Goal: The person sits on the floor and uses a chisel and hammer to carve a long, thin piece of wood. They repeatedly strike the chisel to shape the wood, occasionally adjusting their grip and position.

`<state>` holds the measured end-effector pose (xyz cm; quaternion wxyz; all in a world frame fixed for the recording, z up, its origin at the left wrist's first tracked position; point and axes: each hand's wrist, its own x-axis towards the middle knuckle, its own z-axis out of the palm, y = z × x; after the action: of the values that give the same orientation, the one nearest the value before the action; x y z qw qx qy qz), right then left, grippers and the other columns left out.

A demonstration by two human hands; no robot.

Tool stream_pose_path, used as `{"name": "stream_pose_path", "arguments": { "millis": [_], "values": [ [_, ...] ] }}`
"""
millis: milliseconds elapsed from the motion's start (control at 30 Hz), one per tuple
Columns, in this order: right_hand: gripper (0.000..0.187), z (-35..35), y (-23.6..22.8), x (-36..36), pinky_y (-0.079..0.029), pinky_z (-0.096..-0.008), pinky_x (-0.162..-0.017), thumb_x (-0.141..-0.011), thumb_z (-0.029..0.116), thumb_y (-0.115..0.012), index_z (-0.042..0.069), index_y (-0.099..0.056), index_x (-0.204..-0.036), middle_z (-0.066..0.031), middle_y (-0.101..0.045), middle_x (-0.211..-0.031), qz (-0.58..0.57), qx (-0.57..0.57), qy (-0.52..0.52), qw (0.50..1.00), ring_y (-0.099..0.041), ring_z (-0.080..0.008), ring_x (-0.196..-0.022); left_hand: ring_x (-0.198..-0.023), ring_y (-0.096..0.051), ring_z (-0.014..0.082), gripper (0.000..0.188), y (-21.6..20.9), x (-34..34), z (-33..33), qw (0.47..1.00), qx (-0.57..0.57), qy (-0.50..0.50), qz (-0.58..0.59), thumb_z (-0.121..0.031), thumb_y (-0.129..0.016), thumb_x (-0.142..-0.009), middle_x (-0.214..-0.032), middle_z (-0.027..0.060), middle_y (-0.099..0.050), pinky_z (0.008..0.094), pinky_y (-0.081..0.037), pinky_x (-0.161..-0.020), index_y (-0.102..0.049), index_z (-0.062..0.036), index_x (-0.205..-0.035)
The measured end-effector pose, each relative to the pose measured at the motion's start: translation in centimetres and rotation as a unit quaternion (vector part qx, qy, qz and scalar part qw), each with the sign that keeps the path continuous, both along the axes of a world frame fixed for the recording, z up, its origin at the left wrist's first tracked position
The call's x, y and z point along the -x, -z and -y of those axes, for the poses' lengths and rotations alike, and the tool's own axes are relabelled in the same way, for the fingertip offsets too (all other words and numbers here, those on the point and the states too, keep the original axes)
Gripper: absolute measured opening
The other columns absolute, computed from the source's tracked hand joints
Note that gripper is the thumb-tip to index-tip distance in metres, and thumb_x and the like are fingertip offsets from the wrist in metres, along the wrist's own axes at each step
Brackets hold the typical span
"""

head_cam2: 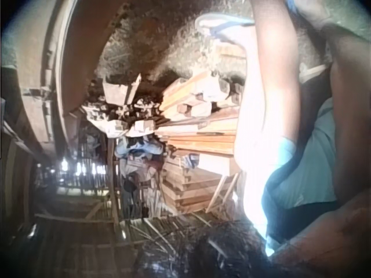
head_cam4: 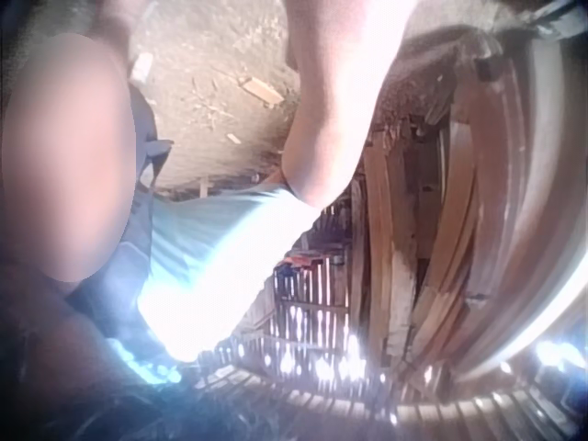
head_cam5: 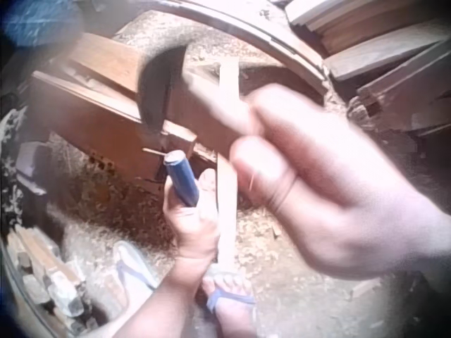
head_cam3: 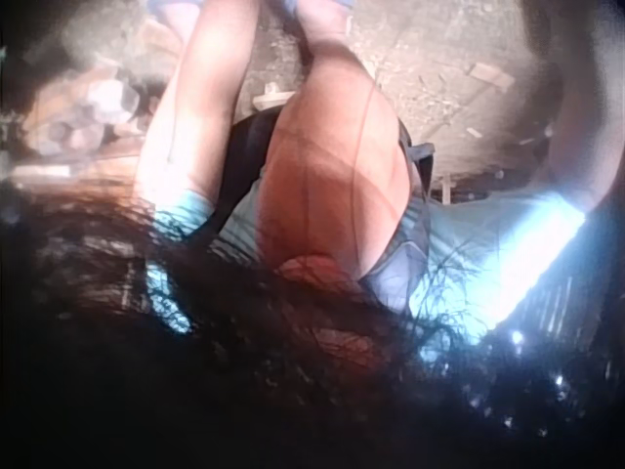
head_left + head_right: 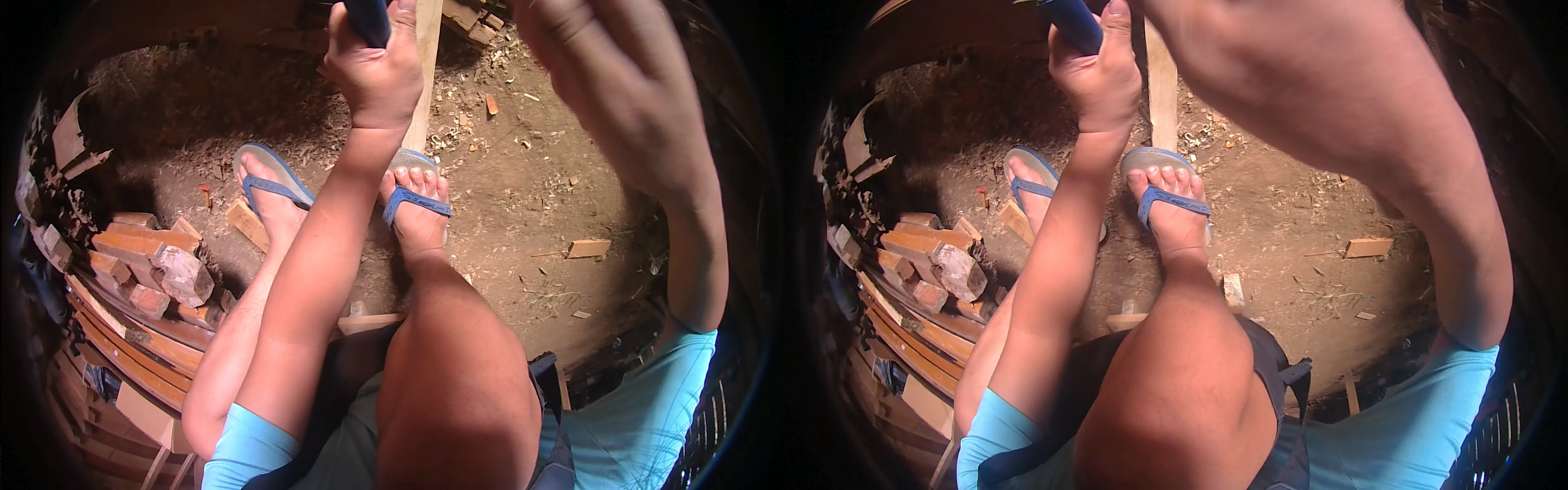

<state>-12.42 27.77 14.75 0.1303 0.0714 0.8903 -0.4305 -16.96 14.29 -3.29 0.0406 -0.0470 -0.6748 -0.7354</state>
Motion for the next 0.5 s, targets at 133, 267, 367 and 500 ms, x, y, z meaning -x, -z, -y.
{"name": "stream_pose_path", "arguments": {
  "millis": [133,267,367,500],
  "values": [
    [0.024,0.1,-0.1,0.3,-0.037,-0.0193,-0.038,-0.103,0.026,-0.045,0.004,-0.050,-0.097,0.0015,-0.050,-0.064,-0.006,-0.021,-0.026,0.999,-0.044,-0.0037,-0.044,-0.066,-0.051,0.0067,0.012,-0.4,0.1,1.1,0.999,0.045,-0.002,0.005,-0.007,-0.067,-0.089,-0.076,-0.0036,-0.054,0.0240,-0.044,-0.058,-0.056,-0.0049,-0.094],
    [0.024,0.1,-0.1,0.5,-0.038,-0.0194,-0.038,-0.103,0.026,-0.045,0.003,-0.050,-0.098,0.0014,-0.050,-0.063,-0.006,-0.034,-0.034,0.999,-0.044,-0.0038,-0.044,-0.067,-0.051,0.0056,0.013,0.0,-0.3,0.2,1.000,0.021,0.004,0.009,-0.007,-0.067,-0.089,-0.078,-0.0036,-0.055,0.0230,-0.044,-0.059,-0.057,-0.0051,-0.097],
    [0.024,-0.1,-0.3,0.8,-0.038,-0.0195,-0.038,-0.103,0.026,-0.045,0.003,-0.051,-0.099,0.0013,-0.050,-0.063,-0.005,-0.032,-0.031,0.999,-0.044,-0.0038,-0.044,-0.061,-0.050,0.0064,0.020,0.9,-0.4,0.5,0.996,0.078,-0.001,-0.036,-0.014,-0.073,-0.085,-0.066,-0.0023,-0.054,0.0245,-0.043,-0.056,-0.055,-0.0055,-0.084],
    [0.024,-1.0,-1.4,1.7,-0.038,-0.0197,-0.037,-0.103,0.026,-0.045,0.002,-0.051,-0.100,0.0012,-0.050,-0.062,0.016,0.036,0.027,0.999,-0.044,-0.0039,-0.043,-0.059,-0.051,0.0075,0.024,3.0,-1.6,2.4,0.994,0.111,0.002,0.013,-0.019,-0.075,-0.084,-0.062,-0.0005,-0.054,0.0257,-0.044,-0.057,-0.055,-0.0058,-0.080]
  ]
}}
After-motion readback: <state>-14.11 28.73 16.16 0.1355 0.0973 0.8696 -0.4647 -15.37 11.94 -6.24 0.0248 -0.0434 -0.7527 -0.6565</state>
